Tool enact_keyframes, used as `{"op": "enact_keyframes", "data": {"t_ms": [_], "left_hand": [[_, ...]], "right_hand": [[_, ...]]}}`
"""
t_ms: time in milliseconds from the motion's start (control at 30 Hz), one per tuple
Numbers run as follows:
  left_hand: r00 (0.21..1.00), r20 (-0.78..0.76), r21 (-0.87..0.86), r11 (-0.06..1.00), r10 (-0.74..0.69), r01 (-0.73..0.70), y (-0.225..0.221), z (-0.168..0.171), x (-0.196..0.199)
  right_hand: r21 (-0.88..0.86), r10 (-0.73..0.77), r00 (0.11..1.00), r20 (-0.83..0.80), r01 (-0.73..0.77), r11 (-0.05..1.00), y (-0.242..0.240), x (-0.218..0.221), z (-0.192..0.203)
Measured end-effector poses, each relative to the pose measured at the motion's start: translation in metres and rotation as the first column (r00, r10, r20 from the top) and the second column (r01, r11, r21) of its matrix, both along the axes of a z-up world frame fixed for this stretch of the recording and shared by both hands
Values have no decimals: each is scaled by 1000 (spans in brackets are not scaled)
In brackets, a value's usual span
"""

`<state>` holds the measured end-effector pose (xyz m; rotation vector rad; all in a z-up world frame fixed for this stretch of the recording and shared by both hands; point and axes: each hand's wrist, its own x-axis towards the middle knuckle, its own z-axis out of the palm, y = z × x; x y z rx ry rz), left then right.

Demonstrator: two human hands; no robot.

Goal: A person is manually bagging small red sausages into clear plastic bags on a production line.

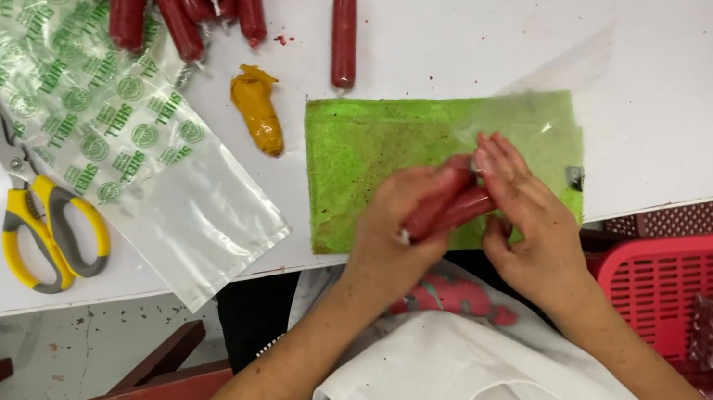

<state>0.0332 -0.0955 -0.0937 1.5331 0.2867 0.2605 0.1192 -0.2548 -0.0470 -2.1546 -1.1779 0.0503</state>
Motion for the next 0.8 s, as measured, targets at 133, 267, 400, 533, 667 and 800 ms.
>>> {"op": "enact_keyframes", "data": {"t_ms": [133, 267, 400, 533, 667, 800], "left_hand": [[992, 70, 263, 961, -105, 83, -8, -26, -3], [965, -248, -591, 776, 88, -223, -5, 11, 18], [988, 54, -222, 966, 147, -132, -21, -7, 26], [961, -154, -108, 970, -231, 216, 1, 20, 23], [870, 51, -374, 798, -491, 473, 13, 23, 8], [853, -144, 171, 837, -501, 520, 17, 18, 11]], "right_hand": [[-63, 32, 985, 169, -22, 998, 10, -10, 0], [4, -37, 981, 192, 37, 999, 8, -11, -28], [49, -114, 962, 249, 105, 993, 11, -11, -36], [115, -107, 989, 103, 95, 989, 14, -15, -27], [76, -116, 990, 79, 110, 991, 12, -21, -17], [46, -99, 993, 68, 96, 994, 19, -28, -13]]}}
